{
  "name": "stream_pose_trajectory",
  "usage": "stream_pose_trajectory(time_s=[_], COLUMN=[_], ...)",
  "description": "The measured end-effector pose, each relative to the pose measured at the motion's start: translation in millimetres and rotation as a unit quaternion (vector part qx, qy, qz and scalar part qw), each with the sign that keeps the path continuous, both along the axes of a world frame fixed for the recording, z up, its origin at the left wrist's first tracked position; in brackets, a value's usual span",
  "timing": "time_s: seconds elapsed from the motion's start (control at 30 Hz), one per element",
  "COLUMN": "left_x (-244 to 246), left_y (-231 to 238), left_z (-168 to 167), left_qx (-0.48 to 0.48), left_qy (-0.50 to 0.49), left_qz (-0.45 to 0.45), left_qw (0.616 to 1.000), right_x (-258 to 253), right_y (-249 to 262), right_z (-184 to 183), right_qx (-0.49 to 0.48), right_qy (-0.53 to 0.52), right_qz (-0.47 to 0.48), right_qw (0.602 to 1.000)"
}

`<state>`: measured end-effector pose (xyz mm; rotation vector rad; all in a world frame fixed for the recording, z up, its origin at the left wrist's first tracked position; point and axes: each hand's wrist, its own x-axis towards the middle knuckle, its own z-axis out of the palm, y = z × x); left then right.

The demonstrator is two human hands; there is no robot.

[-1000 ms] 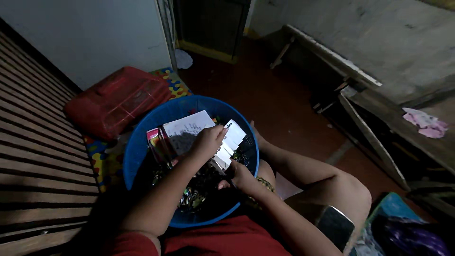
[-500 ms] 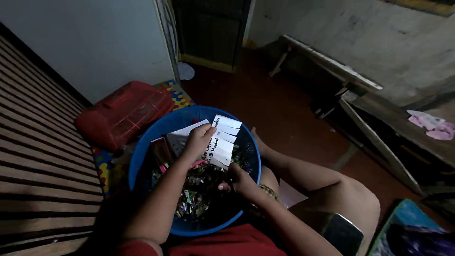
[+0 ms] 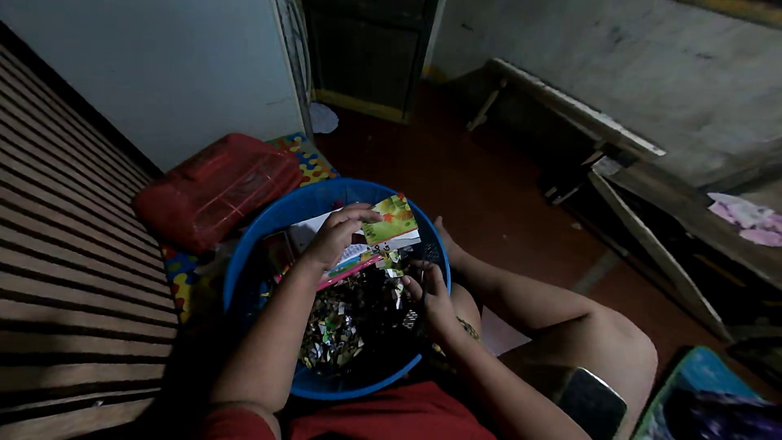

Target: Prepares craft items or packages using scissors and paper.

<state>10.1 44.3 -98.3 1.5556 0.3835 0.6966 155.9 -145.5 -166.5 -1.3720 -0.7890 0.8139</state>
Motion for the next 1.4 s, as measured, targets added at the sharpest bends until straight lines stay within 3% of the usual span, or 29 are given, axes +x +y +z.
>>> stream_pose_trajectory(time_s=[0.2, 0.5, 0.67, 0.87, 1.1, 1.23, 1.3, 1.4], left_x=[8.4, 19.2, 27.2, 29.8, 28.9, 27.1, 27.1, 34.2], left_y=[-8.0, -23.7, -28.2, -34.5, -32.9, -33.9, -39.8, -51.1], left_z=[1.8, 2.9, -5.2, -7.3, -5.1, -3.4, -3.7, -6.9], left_qx=[0.132, 0.069, 0.114, 0.193, 0.128, 0.005, -0.060, -0.058], left_qy=[0.101, 0.165, 0.225, 0.208, 0.204, 0.179, 0.148, 0.176], left_qz=[0.033, -0.052, -0.025, -0.033, -0.091, -0.129, -0.099, -0.005], left_qw=[0.986, 0.983, 0.967, 0.958, 0.966, 0.975, 0.982, 0.983], right_x=[-2.1, -2.5, -0.8, 0.6, -0.6, -1.0, -1.9, -4.5], right_y=[0.5, 0.7, 1.0, -1.1, 2.0, 2.8, 3.5, 3.1], right_z=[1.9, 6.7, 11.0, 13.8, 9.3, 3.9, 3.3, 6.1], right_qx=[0.075, 0.121, 0.119, 0.132, 0.127, 0.155, 0.158, 0.142], right_qy=[0.051, 0.171, 0.229, 0.259, 0.234, 0.223, 0.215, 0.177], right_qz=[-0.045, -0.086, -0.086, -0.082, -0.103, -0.099, -0.107, -0.108], right_qw=[0.995, 0.974, 0.962, 0.953, 0.958, 0.957, 0.958, 0.968])
